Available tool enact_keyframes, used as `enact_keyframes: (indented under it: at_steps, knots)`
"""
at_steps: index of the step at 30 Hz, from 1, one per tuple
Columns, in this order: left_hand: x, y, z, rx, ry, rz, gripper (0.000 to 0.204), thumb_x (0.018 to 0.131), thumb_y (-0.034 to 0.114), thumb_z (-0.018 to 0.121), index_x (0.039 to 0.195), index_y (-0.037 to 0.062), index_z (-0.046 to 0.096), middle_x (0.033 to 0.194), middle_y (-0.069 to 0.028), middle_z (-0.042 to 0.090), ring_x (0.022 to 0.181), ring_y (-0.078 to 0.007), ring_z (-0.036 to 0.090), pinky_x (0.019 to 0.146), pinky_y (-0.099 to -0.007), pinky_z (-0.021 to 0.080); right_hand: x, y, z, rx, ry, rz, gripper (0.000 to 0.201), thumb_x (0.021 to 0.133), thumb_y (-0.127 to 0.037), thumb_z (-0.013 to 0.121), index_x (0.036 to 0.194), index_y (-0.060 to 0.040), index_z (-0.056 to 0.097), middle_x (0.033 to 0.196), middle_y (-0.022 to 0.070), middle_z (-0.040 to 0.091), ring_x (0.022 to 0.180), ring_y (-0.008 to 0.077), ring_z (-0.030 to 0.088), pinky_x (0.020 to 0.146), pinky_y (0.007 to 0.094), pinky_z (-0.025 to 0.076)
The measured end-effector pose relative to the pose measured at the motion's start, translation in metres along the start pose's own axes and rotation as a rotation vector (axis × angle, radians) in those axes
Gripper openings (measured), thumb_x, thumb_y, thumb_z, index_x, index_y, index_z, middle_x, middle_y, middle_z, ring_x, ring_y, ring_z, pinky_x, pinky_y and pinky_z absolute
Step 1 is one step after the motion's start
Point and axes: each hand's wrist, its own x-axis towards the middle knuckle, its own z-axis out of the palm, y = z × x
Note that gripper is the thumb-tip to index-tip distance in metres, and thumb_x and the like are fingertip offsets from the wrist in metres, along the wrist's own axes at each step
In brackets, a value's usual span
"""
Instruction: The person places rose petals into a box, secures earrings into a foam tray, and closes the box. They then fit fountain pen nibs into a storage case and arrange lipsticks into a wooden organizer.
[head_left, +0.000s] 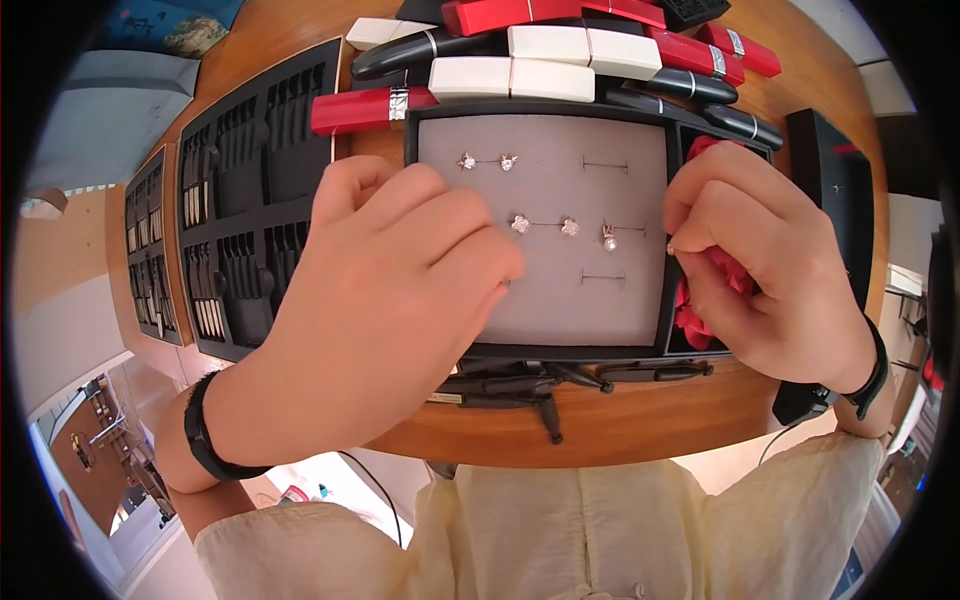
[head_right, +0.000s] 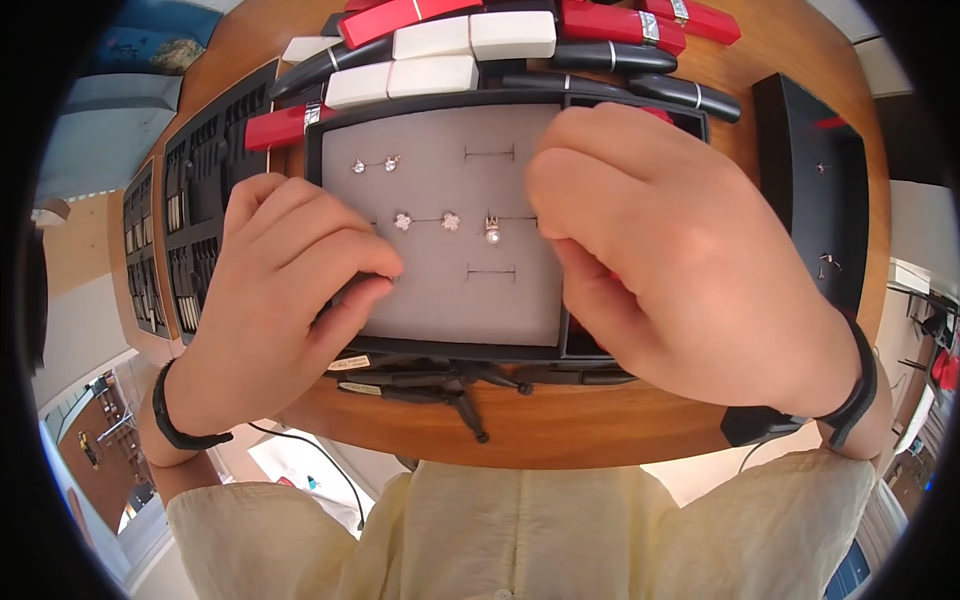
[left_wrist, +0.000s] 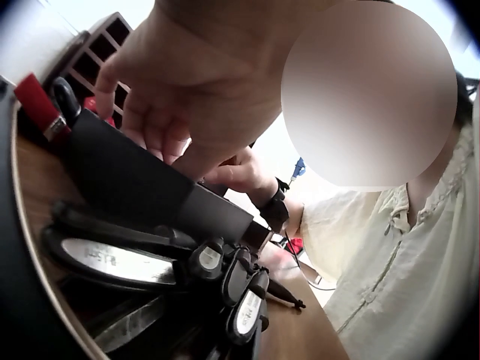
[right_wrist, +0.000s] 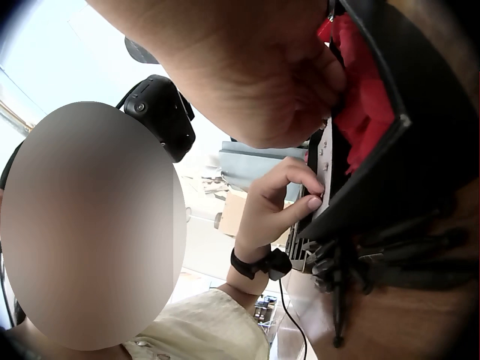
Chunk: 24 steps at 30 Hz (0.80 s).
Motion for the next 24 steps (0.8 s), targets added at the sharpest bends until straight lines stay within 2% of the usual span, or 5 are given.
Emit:
enact_keyframes:
  at_steps: [5, 11, 16, 20, 24]
  knots:
    - [0.000, -0.002, -0.004, -0.076, -0.011, -0.017, 0.021, 0.070, 0.004, 0.075, 0.087, 0.0109, 0.065, 0.086, -0.0023, 0.059, 0.087, -0.0240, 0.055, 0.090, -0.0384, 0.036, -0.001, 0.004, 0.000, 0.055, -0.010, 0.007, 0.022, 0.070, 0.016, 0.063, 0.084, -0.0001, 0.058, 0.089, 0.0115, 0.059, 0.074, 0.0233, 0.057, 0.065, 0.0293, 0.044]
    - [0.001, -0.002, -0.002, -0.048, -0.031, -0.013, 0.018, 0.072, 0.007, 0.076, 0.085, 0.0107, 0.064, 0.083, -0.0020, 0.059, 0.085, -0.0243, 0.054, 0.089, -0.0386, 0.036, -0.002, 0.002, -0.003, 0.411, -0.046, 0.140, 0.019, 0.076, 0.014, 0.064, 0.088, -0.0006, 0.064, 0.088, 0.0086, 0.061, 0.075, 0.0181, 0.056, 0.067, 0.0271, 0.043]
    - [0.003, 0.003, -0.002, -0.021, -0.010, -0.045, 0.018, 0.072, 0.008, 0.076, 0.084, 0.0099, 0.063, 0.081, -0.0025, 0.058, 0.083, -0.0240, 0.054, 0.092, -0.0401, 0.036, 0.001, -0.002, -0.001, 0.964, -0.017, 0.314, 0.006, 0.084, -0.003, 0.065, 0.085, -0.0024, 0.060, 0.087, 0.0118, 0.061, 0.072, 0.0132, 0.056, 0.067, 0.0253, 0.046]
    - [0.003, 0.007, -0.005, -0.019, -0.037, -0.041, 0.019, 0.072, 0.008, 0.077, 0.085, 0.0095, 0.063, 0.082, -0.0025, 0.059, 0.083, -0.0250, 0.055, 0.094, -0.0408, 0.036, 0.005, -0.003, -0.005, 1.177, -0.090, 0.456, 0.016, 0.084, -0.013, 0.068, 0.083, -0.0046, 0.055, 0.084, 0.0133, 0.059, 0.067, 0.0126, 0.056, 0.064, 0.0247, 0.047]
    - [0.007, 0.020, -0.011, 0.054, 0.065, 0.035, 0.024, 0.070, 0.008, 0.079, 0.088, 0.0064, 0.064, 0.085, -0.0045, 0.062, 0.076, -0.0243, 0.055, 0.085, -0.0396, 0.041, 0.003, 0.000, -0.001, 1.265, -0.151, 0.509, 0.022, 0.082, -0.018, 0.071, 0.081, -0.0057, 0.052, 0.082, 0.0114, 0.058, 0.062, 0.0124, 0.054, 0.058, 0.0249, 0.046]
